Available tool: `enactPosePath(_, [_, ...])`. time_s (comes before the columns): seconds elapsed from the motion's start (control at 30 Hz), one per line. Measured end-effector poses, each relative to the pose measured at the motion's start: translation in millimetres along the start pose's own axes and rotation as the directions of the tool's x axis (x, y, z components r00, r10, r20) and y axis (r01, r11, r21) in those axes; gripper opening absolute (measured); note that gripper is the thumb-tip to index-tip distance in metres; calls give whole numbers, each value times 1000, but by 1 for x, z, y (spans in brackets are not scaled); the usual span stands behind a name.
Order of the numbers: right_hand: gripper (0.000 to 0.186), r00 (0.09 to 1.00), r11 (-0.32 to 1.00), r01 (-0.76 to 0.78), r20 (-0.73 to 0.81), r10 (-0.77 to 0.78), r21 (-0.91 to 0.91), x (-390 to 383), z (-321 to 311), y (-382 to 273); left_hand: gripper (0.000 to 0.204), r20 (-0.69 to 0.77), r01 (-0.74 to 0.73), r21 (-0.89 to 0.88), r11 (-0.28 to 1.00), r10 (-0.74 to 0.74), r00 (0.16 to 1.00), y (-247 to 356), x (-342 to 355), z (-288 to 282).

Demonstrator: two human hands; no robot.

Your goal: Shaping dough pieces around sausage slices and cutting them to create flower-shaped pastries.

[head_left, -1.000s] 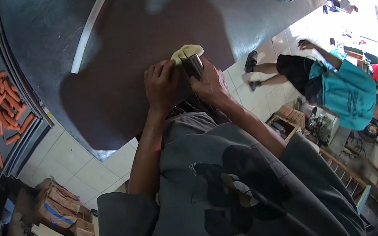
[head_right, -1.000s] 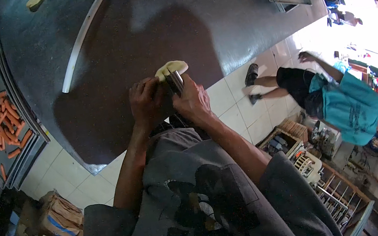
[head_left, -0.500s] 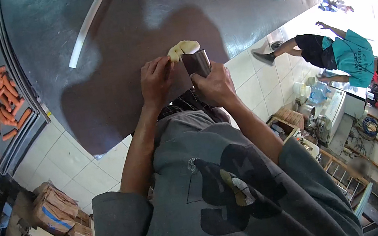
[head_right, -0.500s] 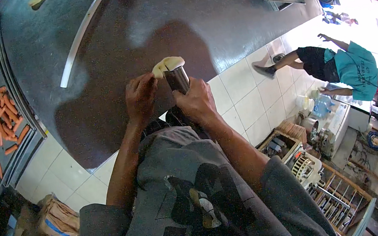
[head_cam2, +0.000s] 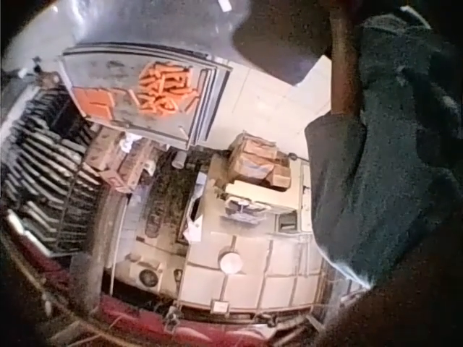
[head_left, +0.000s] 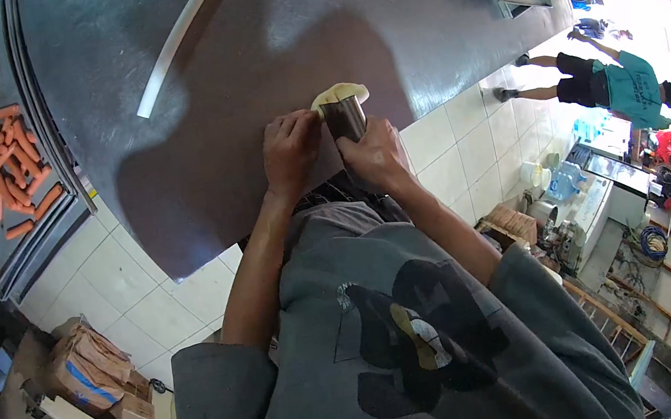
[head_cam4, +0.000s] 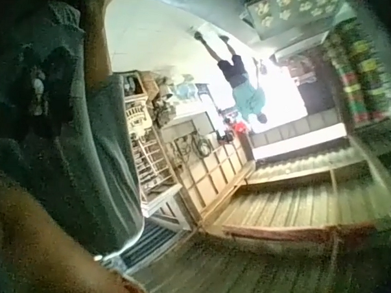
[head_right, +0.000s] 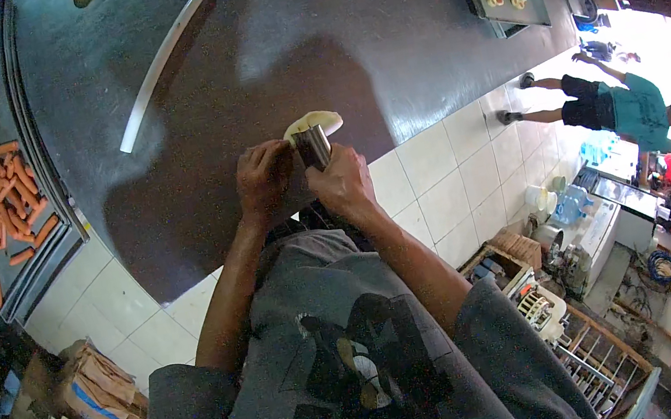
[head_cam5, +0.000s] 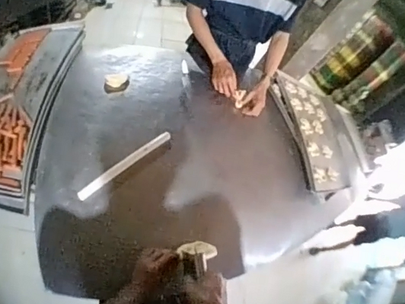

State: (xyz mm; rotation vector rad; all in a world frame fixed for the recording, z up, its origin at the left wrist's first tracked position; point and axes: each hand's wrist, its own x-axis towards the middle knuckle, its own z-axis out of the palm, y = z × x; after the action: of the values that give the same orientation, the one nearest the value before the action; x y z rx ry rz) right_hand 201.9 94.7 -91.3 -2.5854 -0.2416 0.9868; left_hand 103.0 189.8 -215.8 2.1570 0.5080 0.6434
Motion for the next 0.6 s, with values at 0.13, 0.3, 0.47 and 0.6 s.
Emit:
enactPosePath(0.13, [38, 1000, 999, 10, -16, -11, -42, 12, 13, 7, 23, 1, -31, -26, 999, 31, 1000, -5, -1, 1])
enactPosePath(0.3, [37, 999, 999, -37, 0, 37, -28, 16, 18, -1, 28, 87, 46, -36, 998, -43, 995, -3, -4, -4])
enactPosePath(0.47, [38, 999, 997, -35, -7, 35, -74, 14, 14, 1, 24, 104, 104, -78, 992, -95, 990, -1, 2, -4])
enactPosePath(0.6, [39, 997, 994, -75, 13, 76, -85, -4, 8, 7, 22, 22, 117, -102, 988, -115, 993, -1, 4, 2])
